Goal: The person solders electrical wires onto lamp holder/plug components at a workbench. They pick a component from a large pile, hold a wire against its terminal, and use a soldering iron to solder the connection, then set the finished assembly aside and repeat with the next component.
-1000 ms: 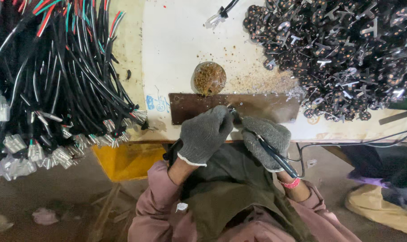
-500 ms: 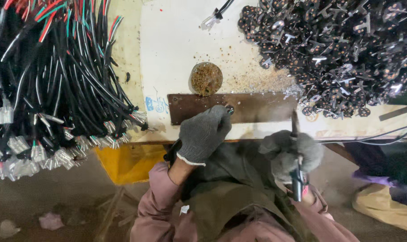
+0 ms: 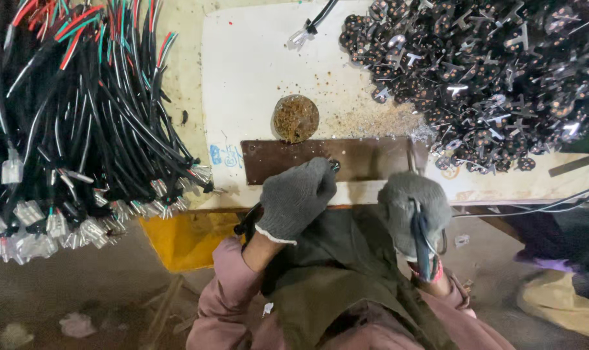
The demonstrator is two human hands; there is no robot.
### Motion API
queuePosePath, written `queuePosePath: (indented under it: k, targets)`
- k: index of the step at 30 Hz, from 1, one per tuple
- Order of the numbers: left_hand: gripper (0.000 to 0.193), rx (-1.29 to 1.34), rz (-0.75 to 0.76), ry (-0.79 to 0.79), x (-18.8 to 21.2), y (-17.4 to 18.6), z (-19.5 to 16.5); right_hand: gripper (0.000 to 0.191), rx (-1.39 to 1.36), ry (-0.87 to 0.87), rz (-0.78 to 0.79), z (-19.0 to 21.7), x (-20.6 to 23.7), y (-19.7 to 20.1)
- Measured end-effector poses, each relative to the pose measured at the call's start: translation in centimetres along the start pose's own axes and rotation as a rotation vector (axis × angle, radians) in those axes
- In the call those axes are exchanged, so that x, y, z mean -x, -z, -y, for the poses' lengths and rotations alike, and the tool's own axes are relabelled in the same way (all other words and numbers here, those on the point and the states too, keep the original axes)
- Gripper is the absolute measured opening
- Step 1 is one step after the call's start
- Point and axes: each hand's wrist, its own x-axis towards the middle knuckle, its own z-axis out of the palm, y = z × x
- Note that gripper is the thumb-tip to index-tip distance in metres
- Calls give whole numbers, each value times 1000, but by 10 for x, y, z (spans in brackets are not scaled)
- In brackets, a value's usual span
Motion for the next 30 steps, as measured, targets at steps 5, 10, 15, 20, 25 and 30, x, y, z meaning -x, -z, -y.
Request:
queuePosePath:
  k: [5, 10, 15, 20, 25, 30]
  targets:
    - [13, 65, 31, 0, -1, 1, 0, 15, -149, 268, -87, -28, 12, 1]
    - [13, 28, 89, 15, 0, 1, -1, 14, -337, -117, -18, -26, 14, 1]
    - [15, 59, 51, -34, 0, 2, -2, 26, 11, 94, -85, -5, -9, -20]
    - [9, 92, 34, -26, 0, 6, -3, 23, 35, 237, -104, 4, -19, -33]
    - [11, 98, 76, -23, 0, 8, -2, 25, -53, 191, -68, 18, -20, -27]
    - [13, 79, 80, -10, 0, 6, 0, 30, 299, 342, -47, 55, -36, -31]
